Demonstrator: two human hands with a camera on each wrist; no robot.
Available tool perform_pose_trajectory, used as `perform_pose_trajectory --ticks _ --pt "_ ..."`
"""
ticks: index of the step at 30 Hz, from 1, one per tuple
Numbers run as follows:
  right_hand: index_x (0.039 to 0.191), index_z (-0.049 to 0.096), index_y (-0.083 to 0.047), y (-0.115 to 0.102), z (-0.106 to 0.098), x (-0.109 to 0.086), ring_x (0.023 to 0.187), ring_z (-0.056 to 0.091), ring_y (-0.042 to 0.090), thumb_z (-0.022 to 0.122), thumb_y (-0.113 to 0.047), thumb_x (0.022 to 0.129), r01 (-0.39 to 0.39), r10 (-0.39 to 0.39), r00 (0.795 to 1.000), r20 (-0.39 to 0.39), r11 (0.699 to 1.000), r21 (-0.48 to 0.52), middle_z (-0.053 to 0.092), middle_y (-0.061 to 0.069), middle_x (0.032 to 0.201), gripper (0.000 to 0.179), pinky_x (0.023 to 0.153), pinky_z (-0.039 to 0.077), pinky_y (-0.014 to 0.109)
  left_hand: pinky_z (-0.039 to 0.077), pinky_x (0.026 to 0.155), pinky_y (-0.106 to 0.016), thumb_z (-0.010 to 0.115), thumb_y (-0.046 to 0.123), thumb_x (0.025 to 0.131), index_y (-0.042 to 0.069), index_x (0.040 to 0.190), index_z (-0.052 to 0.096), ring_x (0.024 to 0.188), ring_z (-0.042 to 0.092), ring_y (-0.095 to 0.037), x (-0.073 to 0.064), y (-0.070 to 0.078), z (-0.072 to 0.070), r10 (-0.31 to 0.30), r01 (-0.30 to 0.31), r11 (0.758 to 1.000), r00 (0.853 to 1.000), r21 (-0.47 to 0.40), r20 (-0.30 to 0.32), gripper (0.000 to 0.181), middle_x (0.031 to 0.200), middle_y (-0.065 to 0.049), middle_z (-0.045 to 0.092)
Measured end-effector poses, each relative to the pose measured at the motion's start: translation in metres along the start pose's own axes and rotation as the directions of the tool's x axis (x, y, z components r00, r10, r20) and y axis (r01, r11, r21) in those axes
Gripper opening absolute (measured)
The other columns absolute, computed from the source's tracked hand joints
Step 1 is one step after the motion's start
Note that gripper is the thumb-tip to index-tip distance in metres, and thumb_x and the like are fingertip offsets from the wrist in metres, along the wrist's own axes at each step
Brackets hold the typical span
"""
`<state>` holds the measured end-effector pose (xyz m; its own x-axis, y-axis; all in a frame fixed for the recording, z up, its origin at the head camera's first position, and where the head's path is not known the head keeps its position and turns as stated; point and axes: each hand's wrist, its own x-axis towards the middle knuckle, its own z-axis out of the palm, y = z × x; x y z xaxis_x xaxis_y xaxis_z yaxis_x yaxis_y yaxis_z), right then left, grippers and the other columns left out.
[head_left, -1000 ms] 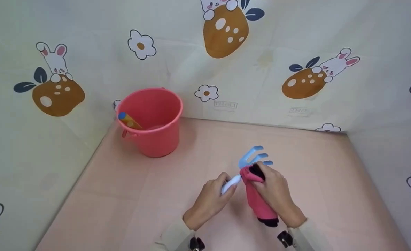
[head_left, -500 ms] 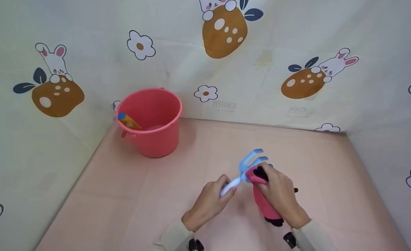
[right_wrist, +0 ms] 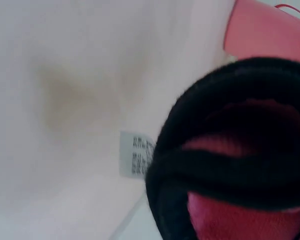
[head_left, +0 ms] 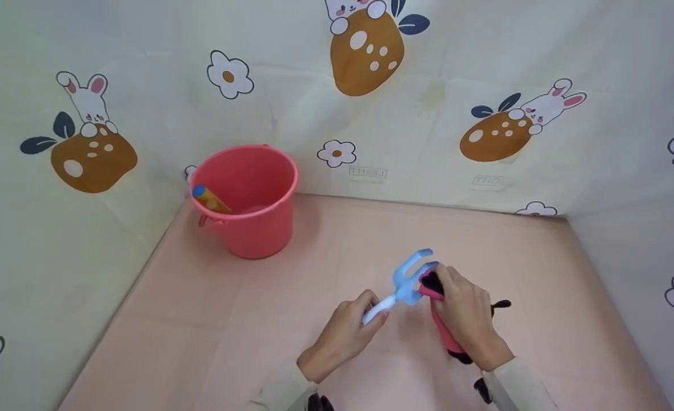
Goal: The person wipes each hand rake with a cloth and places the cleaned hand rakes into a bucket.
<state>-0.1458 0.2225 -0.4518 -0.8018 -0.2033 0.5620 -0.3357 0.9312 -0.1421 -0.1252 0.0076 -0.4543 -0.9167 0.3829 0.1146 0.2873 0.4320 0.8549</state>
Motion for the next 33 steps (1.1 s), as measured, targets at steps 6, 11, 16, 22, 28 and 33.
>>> perform_pose_trajectory --ticks 6,11,16,22,28,33 --pt "0.093 0.053 -0.006 0.002 0.009 -0.001 0.046 0.040 0.015 0.083 -0.017 0.068 0.092 -0.096 0.995 -0.017 0.982 -0.164 0.053 0.007 0.067 0.040 0.040 0.040 0.027 0.034 0.048 -0.015 0.056 0.023 0.093 0.009 0.093 0.055 0.053 0.040 -0.001 0.001 0.004 0.001 -0.039 0.039 0.999 0.999 -0.023 0.021 0.014 0.068 0.005 0.050" --pt "0.095 0.052 -0.008 0.002 0.017 -0.002 0.045 0.038 0.014 0.081 -0.028 0.070 0.117 -0.119 0.993 0.008 0.965 -0.234 0.055 0.008 0.068 0.043 0.040 0.036 0.024 0.033 0.046 -0.016 0.056 0.024 0.094 0.009 0.094 0.053 0.052 0.040 -0.002 0.002 0.007 0.001 -0.065 0.065 0.998 0.997 -0.001 0.041 0.016 0.067 0.006 0.047" --pt "0.098 0.053 -0.008 0.001 0.016 0.000 0.044 0.040 0.015 0.082 -0.026 0.069 0.116 -0.122 0.993 -0.008 0.962 -0.247 0.057 0.009 0.069 0.045 0.040 0.038 0.025 0.033 0.045 -0.016 0.055 0.027 0.094 0.008 0.096 0.052 0.050 0.039 -0.003 0.003 0.010 -0.003 -0.091 0.090 0.996 0.994 0.018 0.067 0.019 0.065 0.005 0.045" --pt "0.093 0.052 -0.007 0.019 0.006 0.008 0.042 0.041 0.018 0.080 -0.004 0.066 0.019 -0.036 0.997 -0.075 0.977 -0.214 0.058 0.011 0.069 0.039 0.037 0.035 0.030 0.032 0.044 -0.015 0.056 0.025 0.093 0.006 0.097 0.053 0.050 0.039 -0.004 0.000 0.000 -0.012 -0.140 0.136 0.989 0.988 0.060 0.066 0.020 0.065 0.004 0.045" --pt "0.094 0.052 -0.005 0.031 0.001 0.006 0.046 0.048 0.021 0.071 -0.003 0.073 -0.165 0.164 0.986 -0.036 0.986 -0.017 0.060 0.012 0.069 0.028 0.042 0.043 0.037 0.034 0.045 -0.015 0.056 0.026 0.093 0.006 0.098 0.052 0.052 0.041 -0.005 -0.002 -0.012 -0.019 -0.119 0.118 0.992 0.993 0.035 0.024 0.021 0.066 0.003 0.047" --pt "0.099 0.054 -0.005 0.027 0.001 0.005 0.057 0.054 0.023 0.068 -0.012 0.081 -0.392 0.374 0.920 0.115 0.884 0.254 0.060 0.013 0.074 0.024 0.051 0.047 0.034 0.036 0.047 -0.014 0.054 0.026 0.094 0.008 0.098 0.052 0.053 0.042 -0.003 0.001 -0.008 -0.019 -0.048 0.049 0.998 0.999 0.029 -0.012 0.018 0.067 0.004 0.048"
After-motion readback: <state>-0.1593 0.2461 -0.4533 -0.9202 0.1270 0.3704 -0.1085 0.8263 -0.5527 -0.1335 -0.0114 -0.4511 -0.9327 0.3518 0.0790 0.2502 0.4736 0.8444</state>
